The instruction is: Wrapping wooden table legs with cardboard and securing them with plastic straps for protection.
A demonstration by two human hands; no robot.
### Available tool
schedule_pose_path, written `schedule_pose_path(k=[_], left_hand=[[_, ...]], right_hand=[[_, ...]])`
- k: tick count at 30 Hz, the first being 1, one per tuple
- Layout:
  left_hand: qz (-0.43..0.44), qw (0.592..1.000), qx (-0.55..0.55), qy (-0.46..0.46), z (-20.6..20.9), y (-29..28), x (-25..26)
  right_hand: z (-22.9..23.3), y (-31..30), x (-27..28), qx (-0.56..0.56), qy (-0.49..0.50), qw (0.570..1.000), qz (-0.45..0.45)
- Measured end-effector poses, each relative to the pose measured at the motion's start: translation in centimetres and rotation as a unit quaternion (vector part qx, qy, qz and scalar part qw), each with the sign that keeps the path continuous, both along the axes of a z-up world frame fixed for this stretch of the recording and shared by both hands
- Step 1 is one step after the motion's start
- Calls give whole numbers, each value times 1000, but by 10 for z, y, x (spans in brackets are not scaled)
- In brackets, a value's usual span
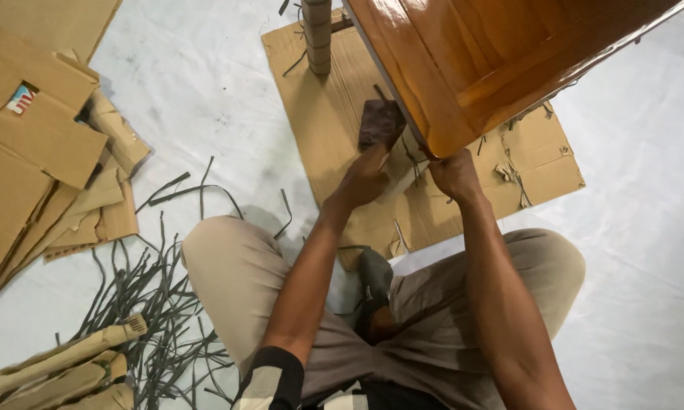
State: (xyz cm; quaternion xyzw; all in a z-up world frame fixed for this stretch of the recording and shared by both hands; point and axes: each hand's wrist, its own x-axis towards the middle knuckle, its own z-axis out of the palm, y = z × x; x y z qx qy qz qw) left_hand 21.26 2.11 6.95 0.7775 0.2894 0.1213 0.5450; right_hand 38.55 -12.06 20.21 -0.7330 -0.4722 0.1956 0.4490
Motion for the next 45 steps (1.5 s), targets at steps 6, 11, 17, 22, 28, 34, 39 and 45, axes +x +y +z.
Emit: schedule_pose_path(k=[6, 11, 17, 22, 28, 34, 39, 45], left_hand=[[35, 955, 279, -97, 36, -6, 3], [84, 955, 286, -4, 101, -15, 1], [217, 962, 125, -109, 129, -29, -23], [268, 960, 50, -71, 127, -47, -35], [325, 945, 32, -20, 115, -59, -38], [343, 937, 60, 32, 117, -75, -37], [323, 945, 40, -41, 120, -85, -37], [304, 950, 64, -21, 145, -99, -41]], right_hand=[[0, -1, 5, -20, -29, 999, -5], [-1, -1, 11, -35, -53, 998, -6], [-6, -11, 11, -67, -56, 996, -37], [13, -29, -17, -82, 36, 988, -122], [26, -39, -63, -2, 127, 974, -189], [30, -37, -102, 68, 190, 953, -228], [26, -40, -115, 86, 203, 950, -221], [16, -39, -116, 104, 267, 937, -198]])
